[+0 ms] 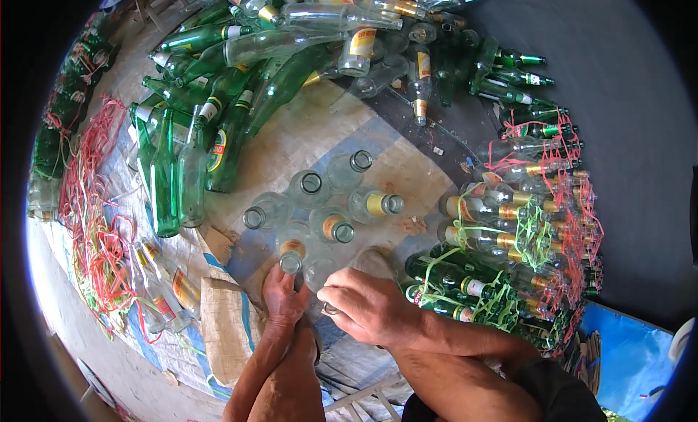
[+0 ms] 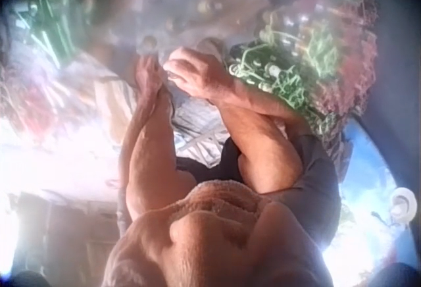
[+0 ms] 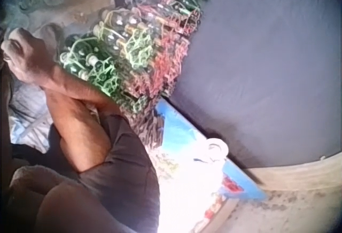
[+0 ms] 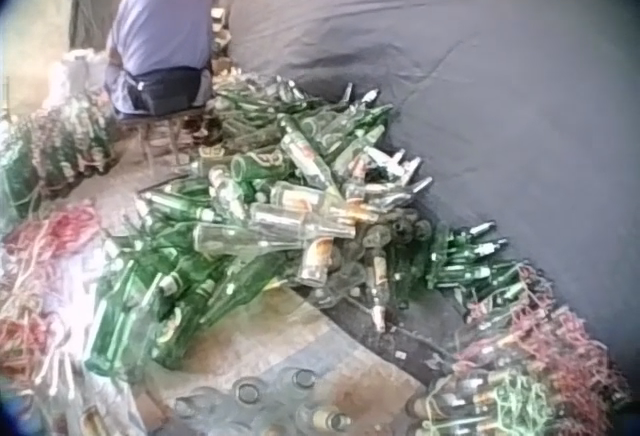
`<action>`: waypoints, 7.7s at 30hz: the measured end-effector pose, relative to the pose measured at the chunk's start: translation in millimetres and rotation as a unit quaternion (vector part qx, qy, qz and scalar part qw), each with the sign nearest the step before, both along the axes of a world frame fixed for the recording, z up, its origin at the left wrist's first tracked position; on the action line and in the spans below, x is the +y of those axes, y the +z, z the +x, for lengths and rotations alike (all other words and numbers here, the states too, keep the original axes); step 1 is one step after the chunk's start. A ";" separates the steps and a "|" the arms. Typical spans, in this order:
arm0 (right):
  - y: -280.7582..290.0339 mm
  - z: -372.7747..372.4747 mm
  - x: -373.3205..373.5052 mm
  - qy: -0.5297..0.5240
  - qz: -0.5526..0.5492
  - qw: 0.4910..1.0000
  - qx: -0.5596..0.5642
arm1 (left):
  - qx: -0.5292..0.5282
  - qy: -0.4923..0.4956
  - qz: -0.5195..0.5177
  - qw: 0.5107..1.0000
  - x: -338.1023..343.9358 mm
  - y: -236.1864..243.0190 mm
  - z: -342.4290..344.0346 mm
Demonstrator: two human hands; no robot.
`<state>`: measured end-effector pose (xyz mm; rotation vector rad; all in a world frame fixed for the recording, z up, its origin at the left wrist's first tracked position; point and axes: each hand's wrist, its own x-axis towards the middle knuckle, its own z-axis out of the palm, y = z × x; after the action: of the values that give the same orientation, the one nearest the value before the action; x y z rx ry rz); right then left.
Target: The person picks up green glass bottles and clear glass bottles from a pile on the floor and places them into plastic carriers. They then take long green plastic strips and begin to tie or secure a carrier by looping the strip around their leg and through the carrier structure.
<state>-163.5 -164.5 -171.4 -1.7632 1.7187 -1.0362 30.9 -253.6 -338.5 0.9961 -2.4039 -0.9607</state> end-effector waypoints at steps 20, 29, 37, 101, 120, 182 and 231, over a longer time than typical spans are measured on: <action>126.9 -32.8 -55.0 -0.009 -0.194 0.977 -0.082 | -0.013 0.045 0.047 0.998 6.3 -13.0 6.7; 128.6 -25.0 -56.6 0.108 -0.242 0.958 -0.114 | -0.044 0.035 0.044 0.997 4.7 -9.1 2.5; 135.5 -31.0 -60.4 0.145 -0.232 0.954 -0.119 | -0.044 0.015 0.020 0.999 0.1 7.5 -4.9; -31.9 -280.7 -245.7 -0.363 -0.148 0.868 -0.305 | 0.010 0.024 0.026 0.999 -1.5 -1.5 -0.1; -34.1 -286.7 -188.1 -0.413 -0.188 0.820 -0.348 | 0.023 0.016 -0.035 0.999 -2.0 0.3 -2.1; 28.5 -60.5 26.4 -0.150 0.076 0.982 0.084 | -0.001 0.029 0.012 1.000 0.8 -7.2 1.9; 57.4 -67.7 0.7 -0.072 0.264 0.962 0.019 | 0.017 0.012 0.017 1.000 -0.9 -5.5 0.7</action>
<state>-231.2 -163.8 -114.0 -1.3386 1.9432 -0.5231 31.6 -254.5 -344.0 1.0092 -2.3500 -1.0056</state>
